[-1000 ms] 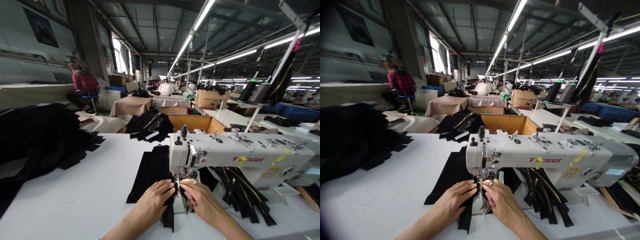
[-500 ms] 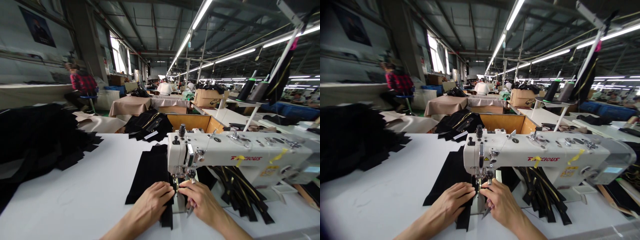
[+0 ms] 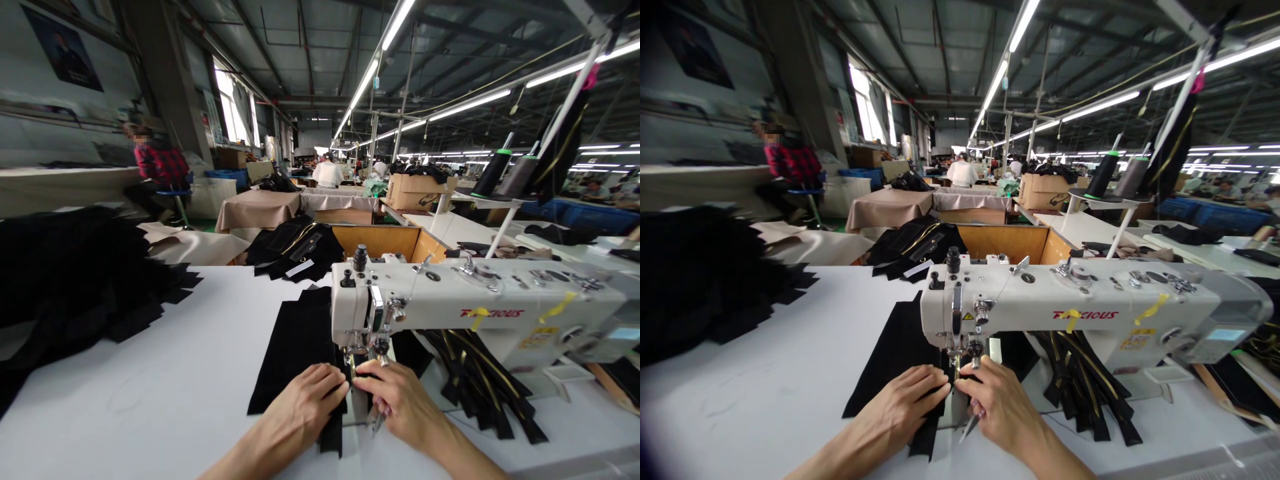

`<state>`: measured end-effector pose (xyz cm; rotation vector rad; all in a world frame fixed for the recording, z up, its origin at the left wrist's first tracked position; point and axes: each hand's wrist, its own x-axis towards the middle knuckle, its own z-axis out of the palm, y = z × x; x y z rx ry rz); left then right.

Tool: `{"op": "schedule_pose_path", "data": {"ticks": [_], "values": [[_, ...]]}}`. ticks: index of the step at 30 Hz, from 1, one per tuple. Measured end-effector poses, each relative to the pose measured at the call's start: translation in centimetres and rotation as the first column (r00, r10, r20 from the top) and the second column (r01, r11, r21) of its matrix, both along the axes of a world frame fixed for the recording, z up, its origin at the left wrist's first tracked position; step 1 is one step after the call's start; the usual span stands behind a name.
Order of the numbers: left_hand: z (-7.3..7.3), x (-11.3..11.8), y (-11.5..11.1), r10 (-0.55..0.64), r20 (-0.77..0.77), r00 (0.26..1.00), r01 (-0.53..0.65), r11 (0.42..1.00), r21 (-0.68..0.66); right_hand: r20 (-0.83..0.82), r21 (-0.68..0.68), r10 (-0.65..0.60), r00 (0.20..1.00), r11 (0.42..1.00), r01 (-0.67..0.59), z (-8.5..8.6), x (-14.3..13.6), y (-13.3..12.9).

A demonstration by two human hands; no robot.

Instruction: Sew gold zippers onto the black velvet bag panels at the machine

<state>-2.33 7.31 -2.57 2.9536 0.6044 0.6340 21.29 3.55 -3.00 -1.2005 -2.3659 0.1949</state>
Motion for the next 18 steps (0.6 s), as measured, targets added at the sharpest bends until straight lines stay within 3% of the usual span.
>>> {"op": "schedule_pose_path", "data": {"ticks": [18], "values": [[0.2,0.3,1.5,-0.002,-0.024,1.0,0.003,1.0,0.009,-0.001,0.024,-0.016,1.0,1.0,0.016,-0.4,0.1,0.5]]}}
